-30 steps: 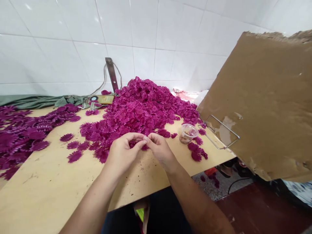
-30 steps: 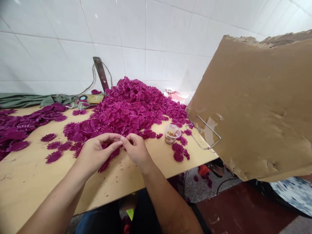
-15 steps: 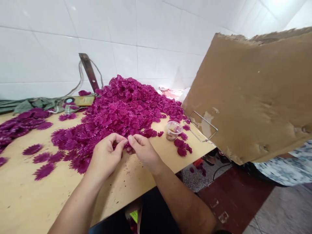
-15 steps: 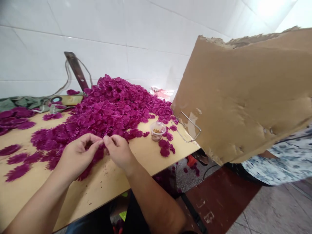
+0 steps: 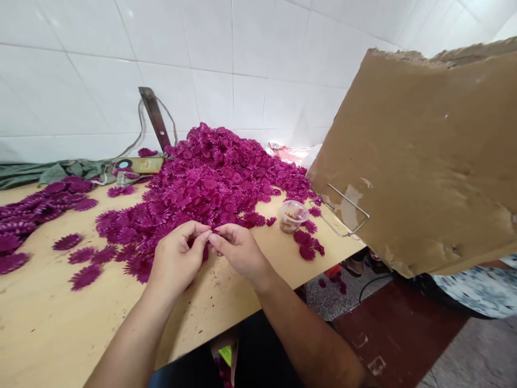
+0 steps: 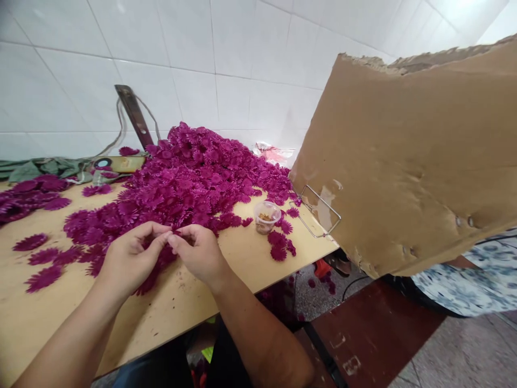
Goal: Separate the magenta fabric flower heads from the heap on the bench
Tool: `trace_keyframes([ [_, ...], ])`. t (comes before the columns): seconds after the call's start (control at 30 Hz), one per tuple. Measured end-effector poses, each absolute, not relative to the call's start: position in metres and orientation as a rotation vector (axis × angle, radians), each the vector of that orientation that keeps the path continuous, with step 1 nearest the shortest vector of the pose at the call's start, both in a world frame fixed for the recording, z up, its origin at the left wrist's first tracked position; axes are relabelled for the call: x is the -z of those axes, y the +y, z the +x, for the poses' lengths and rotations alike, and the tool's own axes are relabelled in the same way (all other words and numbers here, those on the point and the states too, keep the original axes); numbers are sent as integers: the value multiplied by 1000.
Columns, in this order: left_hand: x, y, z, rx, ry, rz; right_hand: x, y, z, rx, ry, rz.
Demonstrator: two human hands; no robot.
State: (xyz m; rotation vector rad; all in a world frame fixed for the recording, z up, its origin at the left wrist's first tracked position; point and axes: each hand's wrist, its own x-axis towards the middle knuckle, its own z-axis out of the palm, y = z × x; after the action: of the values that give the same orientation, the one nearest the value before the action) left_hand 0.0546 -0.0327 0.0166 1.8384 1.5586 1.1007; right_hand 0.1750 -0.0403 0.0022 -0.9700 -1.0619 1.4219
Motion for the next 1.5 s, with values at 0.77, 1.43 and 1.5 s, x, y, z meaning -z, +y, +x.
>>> trace_keyframes([
  [0.77, -34, -25, 27, -1416, 1173, 769, -1, -14, 195, -954, -1251, -1313],
  [1.43, -14, -34, 48, -1424, 1241, 831, -23, -65, 230, -863, -1578, -1146],
  [1.5, -14, -33, 46, -1401, 1293, 854, -24, -75, 264, -677, -1528, -1258],
])
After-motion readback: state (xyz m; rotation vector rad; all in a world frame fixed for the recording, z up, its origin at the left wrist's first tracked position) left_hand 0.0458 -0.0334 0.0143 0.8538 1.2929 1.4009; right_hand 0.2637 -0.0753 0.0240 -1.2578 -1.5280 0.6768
